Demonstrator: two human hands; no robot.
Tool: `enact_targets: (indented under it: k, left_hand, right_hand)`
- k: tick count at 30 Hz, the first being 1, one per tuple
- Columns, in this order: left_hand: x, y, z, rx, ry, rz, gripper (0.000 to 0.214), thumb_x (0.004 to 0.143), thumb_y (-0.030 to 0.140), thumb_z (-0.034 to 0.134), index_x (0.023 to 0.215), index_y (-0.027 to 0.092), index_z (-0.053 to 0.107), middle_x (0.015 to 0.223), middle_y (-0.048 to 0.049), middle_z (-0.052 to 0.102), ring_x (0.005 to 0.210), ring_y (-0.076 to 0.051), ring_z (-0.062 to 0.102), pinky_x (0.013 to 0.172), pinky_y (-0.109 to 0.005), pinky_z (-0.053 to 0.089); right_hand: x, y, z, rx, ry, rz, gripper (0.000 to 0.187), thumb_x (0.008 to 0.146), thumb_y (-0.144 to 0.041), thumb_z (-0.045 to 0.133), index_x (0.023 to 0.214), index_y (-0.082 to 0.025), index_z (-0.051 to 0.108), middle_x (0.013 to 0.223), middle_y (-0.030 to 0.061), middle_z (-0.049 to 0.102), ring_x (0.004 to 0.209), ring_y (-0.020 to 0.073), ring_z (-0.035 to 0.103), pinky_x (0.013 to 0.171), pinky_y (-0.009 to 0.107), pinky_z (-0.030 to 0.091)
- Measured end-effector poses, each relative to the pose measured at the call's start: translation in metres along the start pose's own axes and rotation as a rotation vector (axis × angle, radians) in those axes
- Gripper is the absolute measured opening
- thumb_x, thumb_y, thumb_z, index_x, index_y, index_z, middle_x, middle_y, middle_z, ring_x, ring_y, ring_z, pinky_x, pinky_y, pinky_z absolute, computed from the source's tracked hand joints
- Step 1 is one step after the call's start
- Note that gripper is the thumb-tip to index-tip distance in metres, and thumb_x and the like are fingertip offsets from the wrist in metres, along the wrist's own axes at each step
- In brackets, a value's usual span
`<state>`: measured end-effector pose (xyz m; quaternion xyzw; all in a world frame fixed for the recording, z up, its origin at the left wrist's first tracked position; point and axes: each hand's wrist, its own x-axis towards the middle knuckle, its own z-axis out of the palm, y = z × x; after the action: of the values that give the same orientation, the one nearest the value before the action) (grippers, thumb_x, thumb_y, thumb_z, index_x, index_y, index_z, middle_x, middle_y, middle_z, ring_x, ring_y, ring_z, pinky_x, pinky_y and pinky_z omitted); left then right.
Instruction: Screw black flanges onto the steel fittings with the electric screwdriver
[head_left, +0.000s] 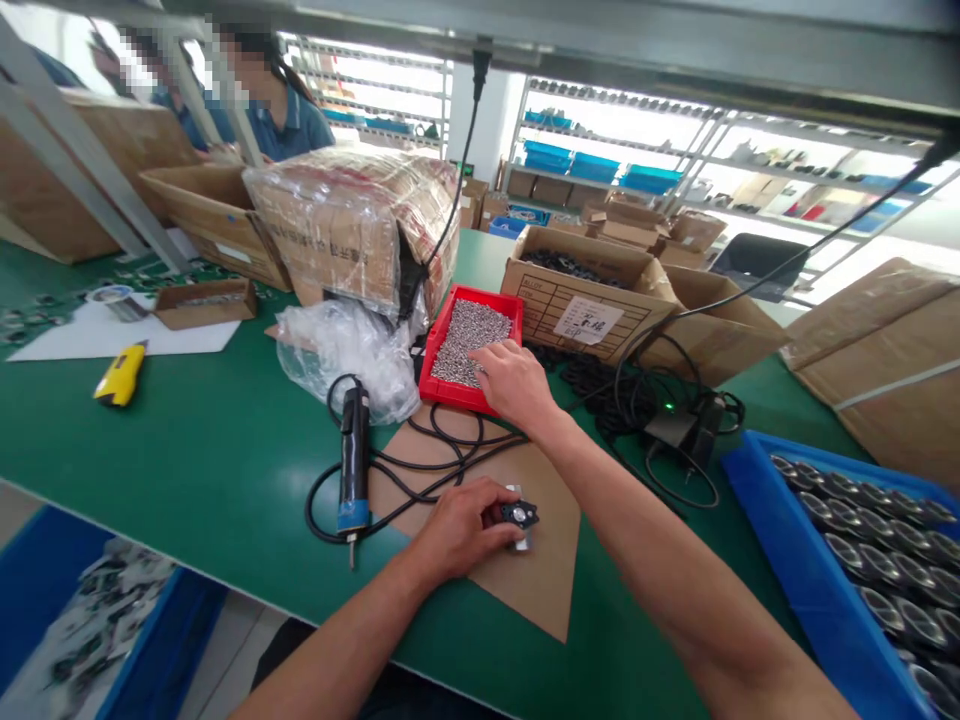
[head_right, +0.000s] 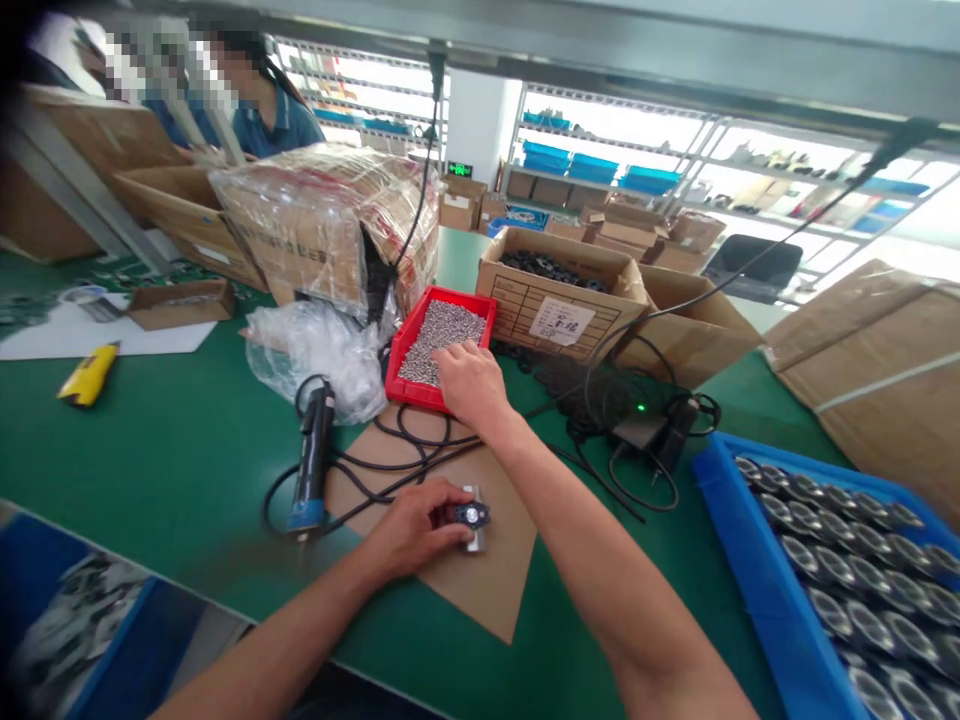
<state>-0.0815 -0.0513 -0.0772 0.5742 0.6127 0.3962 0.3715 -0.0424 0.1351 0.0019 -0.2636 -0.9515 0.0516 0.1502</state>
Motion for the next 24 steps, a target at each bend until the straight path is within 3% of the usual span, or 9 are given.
enact_targets:
  k: [3,6,9,14,18,24]
  left_hand:
    - [-0.001,0.001,-0.003,0.0,0.01,0.018,0.037,0.073,0.029,0.078,0.108,0.021,0.07,0.09,-0.0009,0.066,0.073,-0.013,0.058,0.069,-0.023,0.044]
    - [-0.002,0.002,-0.007,0.008,0.021,0.026,0.038,0.072,0.028,0.079,0.108,0.022,0.07,0.09,-0.0007,0.067,0.075,-0.013,0.059,0.07,-0.023,0.044]
    - [-0.002,0.004,-0.008,0.016,0.016,0.033,0.037,0.07,0.026,0.079,0.106,0.024,0.071,0.089,0.0002,0.067,0.076,-0.013,0.059,0.07,-0.023,0.044]
    - [-0.002,0.004,-0.005,0.022,0.029,0.009,0.036,0.07,0.027,0.079,0.105,0.023,0.071,0.087,-0.0001,0.067,0.076,-0.014,0.059,0.069,-0.023,0.043]
    - [-0.001,0.006,-0.004,0.0,0.026,-0.001,0.033,0.072,0.028,0.078,0.103,0.023,0.071,0.086,-0.0002,0.066,0.073,-0.014,0.058,0.067,-0.024,0.043]
    - [-0.002,0.009,-0.005,0.02,0.023,0.008,0.034,0.071,0.026,0.078,0.104,0.023,0.071,0.087,0.0003,0.067,0.073,-0.013,0.058,0.069,-0.024,0.043]
  right_hand:
    - [0.042,0.001,0.006,-0.183,-0.182,0.035,0.032,0.092,-0.024,0.045,0.117,-0.013,0.063,0.12,0.0179,0.064,0.115,0.0301,0.053,0.096,0.043,0.041]
    - [0.063,0.006,0.011,-0.201,-0.24,0.063,0.029,0.091,-0.025,0.047,0.104,-0.011,0.068,0.11,0.0187,0.068,0.104,0.0271,0.061,0.088,0.037,0.046]
    - [0.066,0.011,0.011,-0.221,-0.241,0.08,0.029,0.091,-0.025,0.046,0.101,-0.012,0.069,0.107,0.0172,0.07,0.1,0.0258,0.064,0.083,0.034,0.047]
    - [0.065,0.013,0.012,-0.214,-0.255,0.077,0.033,0.09,-0.027,0.046,0.113,-0.014,0.066,0.115,0.0172,0.068,0.103,0.028,0.064,0.084,0.038,0.049]
    - [0.068,0.014,0.014,-0.181,-0.268,0.088,0.029,0.088,-0.025,0.049,0.104,-0.012,0.07,0.109,0.0177,0.07,0.102,0.0274,0.064,0.085,0.037,0.049]
    - [0.063,0.01,0.003,-0.073,-0.148,0.086,0.03,0.09,-0.025,0.044,0.102,-0.012,0.068,0.108,0.0183,0.069,0.1,0.0276,0.063,0.085,0.038,0.047]
